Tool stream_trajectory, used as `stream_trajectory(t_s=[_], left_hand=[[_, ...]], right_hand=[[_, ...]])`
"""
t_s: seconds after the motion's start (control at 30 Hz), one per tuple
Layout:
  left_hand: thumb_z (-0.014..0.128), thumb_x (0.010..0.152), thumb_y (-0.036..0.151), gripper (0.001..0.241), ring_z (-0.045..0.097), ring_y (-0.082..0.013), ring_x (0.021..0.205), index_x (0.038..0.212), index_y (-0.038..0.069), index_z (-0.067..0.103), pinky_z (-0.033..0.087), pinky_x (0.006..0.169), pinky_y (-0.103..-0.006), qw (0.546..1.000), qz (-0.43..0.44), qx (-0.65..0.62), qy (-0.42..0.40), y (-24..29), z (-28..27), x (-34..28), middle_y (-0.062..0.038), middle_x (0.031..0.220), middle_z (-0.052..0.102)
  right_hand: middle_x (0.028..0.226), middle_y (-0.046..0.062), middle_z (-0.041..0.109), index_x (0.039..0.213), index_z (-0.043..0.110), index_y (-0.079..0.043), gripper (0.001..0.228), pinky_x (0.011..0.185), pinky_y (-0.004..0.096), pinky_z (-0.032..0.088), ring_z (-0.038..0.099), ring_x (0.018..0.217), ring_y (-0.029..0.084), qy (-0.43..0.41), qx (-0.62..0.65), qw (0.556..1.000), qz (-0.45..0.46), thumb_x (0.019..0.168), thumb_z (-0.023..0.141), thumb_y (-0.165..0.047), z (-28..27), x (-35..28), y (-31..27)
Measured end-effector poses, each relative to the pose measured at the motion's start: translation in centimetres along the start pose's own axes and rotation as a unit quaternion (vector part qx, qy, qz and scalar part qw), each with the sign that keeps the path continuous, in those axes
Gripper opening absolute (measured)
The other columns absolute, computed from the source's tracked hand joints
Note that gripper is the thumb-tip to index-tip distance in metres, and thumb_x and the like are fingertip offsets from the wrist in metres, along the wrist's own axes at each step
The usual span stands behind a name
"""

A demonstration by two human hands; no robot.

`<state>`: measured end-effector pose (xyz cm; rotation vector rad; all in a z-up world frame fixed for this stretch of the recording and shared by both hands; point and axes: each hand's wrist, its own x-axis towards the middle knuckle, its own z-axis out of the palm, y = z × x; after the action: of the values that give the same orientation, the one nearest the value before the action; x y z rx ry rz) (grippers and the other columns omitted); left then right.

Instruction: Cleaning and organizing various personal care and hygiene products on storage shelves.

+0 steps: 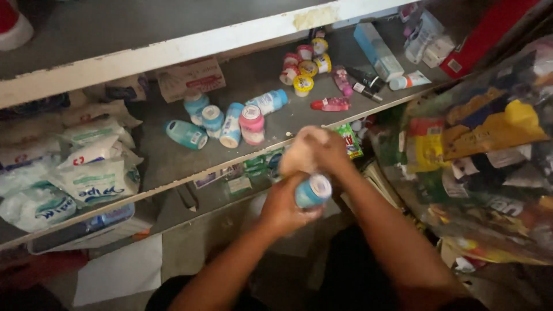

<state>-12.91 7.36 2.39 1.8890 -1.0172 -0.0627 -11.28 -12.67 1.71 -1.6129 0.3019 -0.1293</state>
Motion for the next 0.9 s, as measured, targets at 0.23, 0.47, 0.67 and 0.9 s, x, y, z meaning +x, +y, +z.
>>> stream_trajectory(t_s=[0.23, 0.47, 0.67, 0.9], left_hand=[[0.062, 0.102, 0.031, 0.061, 0.061, -0.0423, 0.114, 0.146, -0.006, 0.043, 0.048, 0.098, -0.0471, 0.954, -0.102, -0.126, 0.253, -9.9, 3.0, -0.4, -0.031, 0.131, 0.059], [0.05, 0.104, 0.033, 0.051, 0.063, -0.0248, 0.115, 0.146, 0.003, 0.045, 0.051, 0.099, -0.0361, 0.885, -0.178, -0.283, 0.325, -5.5, 0.9, -1.0, -0.016, 0.128, 0.065], [0.065, 0.094, 0.034, 0.054, 0.066, -0.0237, 0.107, 0.136, 0.003, 0.056, 0.055, 0.095, -0.0396, 0.943, -0.09, -0.27, 0.174, -4.0, 0.6, -2.9, -0.016, 0.117, 0.07], [0.052, 0.111, 0.027, 0.04, 0.059, -0.0337, 0.125, 0.138, 0.0, 0.065, 0.044, 0.108, -0.0442, 0.938, -0.042, -0.136, 0.316, -6.3, -0.9, -1.2, -0.02, 0.132, 0.065]], right_hand=[[0.126, 0.022, 0.061, 0.135, 0.053, 0.001, 0.054, 0.094, 0.044, 0.051, 0.063, 0.111, 0.037, 0.05, 0.011, 0.967, -0.249, 0.096, 0.062, -0.036, 7.4, -6.7, -4.0], [0.127, 0.018, 0.057, 0.139, 0.042, -0.001, 0.061, 0.105, 0.044, 0.046, 0.058, 0.117, 0.035, 0.022, -0.053, 0.965, -0.256, 0.103, 0.057, -0.048, 12.0, -3.6, 1.3], [0.137, 0.021, 0.058, 0.144, 0.05, 0.0, 0.065, 0.11, 0.049, 0.043, 0.056, 0.125, 0.037, 0.029, 0.023, 0.973, -0.229, 0.112, 0.034, -0.054, 6.6, -1.8, 5.6], [0.161, 0.016, 0.038, 0.159, 0.028, -0.005, 0.088, 0.122, 0.048, 0.03, 0.039, 0.147, 0.03, -0.034, 0.318, 0.936, -0.145, 0.1, 0.031, -0.071, 10.3, -7.1, 0.3]])
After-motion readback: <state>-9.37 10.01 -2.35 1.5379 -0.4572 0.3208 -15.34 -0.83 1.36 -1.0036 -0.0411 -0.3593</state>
